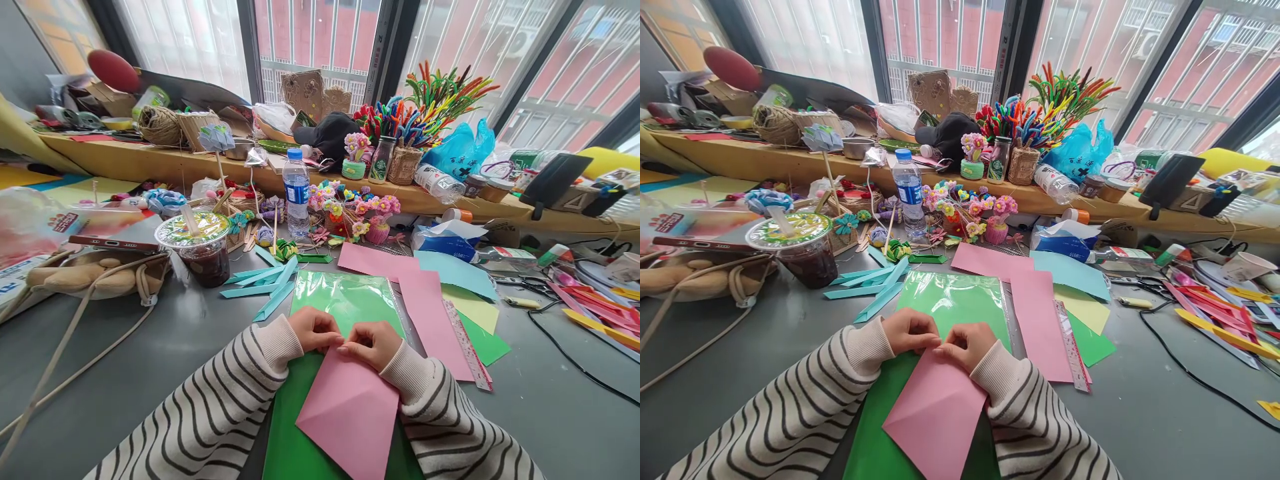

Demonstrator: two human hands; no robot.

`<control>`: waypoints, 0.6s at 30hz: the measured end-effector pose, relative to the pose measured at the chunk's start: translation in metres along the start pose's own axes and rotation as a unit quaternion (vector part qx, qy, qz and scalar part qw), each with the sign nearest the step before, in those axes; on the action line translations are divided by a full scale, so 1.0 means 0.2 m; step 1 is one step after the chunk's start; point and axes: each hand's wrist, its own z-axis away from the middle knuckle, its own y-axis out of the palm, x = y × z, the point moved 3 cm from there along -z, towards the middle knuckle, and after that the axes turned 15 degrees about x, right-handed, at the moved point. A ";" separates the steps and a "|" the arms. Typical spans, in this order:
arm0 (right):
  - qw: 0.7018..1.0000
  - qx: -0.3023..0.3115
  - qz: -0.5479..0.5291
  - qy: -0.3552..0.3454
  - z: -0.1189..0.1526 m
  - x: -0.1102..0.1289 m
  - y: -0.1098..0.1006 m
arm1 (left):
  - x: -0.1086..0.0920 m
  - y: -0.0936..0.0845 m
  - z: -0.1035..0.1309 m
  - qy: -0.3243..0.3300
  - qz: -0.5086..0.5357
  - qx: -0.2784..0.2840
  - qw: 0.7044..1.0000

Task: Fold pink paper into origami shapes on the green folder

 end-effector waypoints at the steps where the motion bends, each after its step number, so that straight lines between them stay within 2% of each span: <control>1: 1.000 0.000 -0.001 0.000 0.00 0.00 -0.01 | 0.00 0.00 0.00 0.004 0.004 -0.013 1.000; 7: 1.000 -0.012 0.008 -0.006 0.02 -0.01 -0.06 | 0.01 -0.02 0.02 0.024 0.034 -0.047 0.998; 12: 1.000 0.003 0.021 -0.013 0.01 0.00 -0.02 | 0.00 0.00 0.01 0.020 -0.062 -0.033 0.997; 15: 1.000 0.008 0.016 -0.016 0.01 0.00 -0.03 | 0.00 0.00 0.01 0.022 -0.104 -0.050 0.993; 18: 1.000 0.007 -0.008 -0.008 0.03 -0.03 -0.08 | 0.01 -0.03 0.01 0.021 -0.101 -0.072 0.992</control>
